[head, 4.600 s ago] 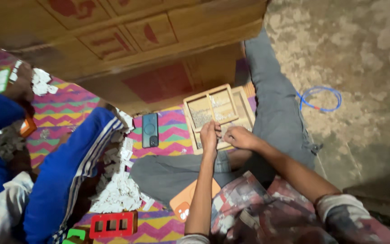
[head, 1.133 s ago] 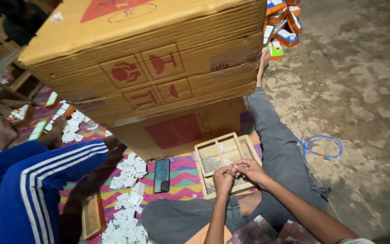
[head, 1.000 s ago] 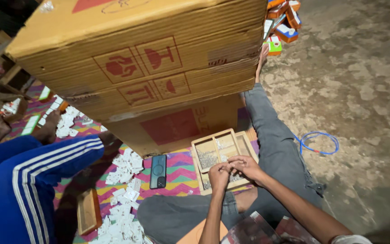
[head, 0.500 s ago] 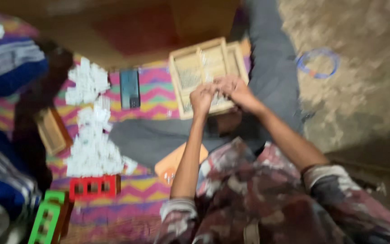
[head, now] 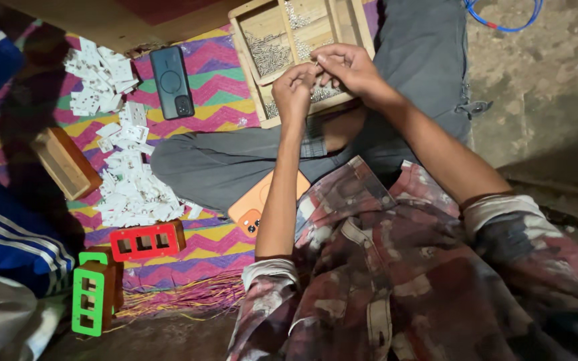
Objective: The person sits on the floor and sorts small metal fasteners from a compartmentalized wooden tray, picking items one at a time and placing them into piles on the mat. They occasionally reach into the tray for more parts and continue sorting throughout the clip.
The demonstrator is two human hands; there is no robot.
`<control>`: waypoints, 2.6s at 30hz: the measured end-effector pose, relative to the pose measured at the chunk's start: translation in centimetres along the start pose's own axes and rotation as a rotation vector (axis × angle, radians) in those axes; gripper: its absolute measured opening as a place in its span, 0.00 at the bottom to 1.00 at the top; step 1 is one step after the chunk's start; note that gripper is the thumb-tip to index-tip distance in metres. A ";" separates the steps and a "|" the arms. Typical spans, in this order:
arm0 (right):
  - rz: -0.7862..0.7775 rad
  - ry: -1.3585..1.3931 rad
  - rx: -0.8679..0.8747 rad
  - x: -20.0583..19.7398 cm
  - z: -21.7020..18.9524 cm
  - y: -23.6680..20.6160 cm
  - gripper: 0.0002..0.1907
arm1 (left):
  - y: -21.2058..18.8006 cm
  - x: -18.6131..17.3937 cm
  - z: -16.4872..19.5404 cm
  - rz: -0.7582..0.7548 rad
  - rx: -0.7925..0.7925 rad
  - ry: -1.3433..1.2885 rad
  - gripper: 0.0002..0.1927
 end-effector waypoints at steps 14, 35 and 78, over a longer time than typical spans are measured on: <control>0.000 -0.009 -0.017 0.2 0.3 0.1 0.14 | -0.3 -0.1 0.5 0.002 0.003 0.020 0.06; 0.023 -0.039 0.001 0.4 -0.2 0.0 0.15 | -0.6 -0.3 0.8 0.009 0.002 -0.005 0.06; 0.010 -0.173 -0.115 0.7 1.3 0.3 0.07 | -1.2 0.8 2.8 -0.020 0.007 0.303 0.22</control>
Point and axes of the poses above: each hand's wrist, its own y-axis towards the middle knuckle, its own x-axis out of the palm, z = x × y, the point moved 5 cm from there along y, towards the middle knuckle, and after that the axes turned 6 degrees about -y, right-handed, at the moved point
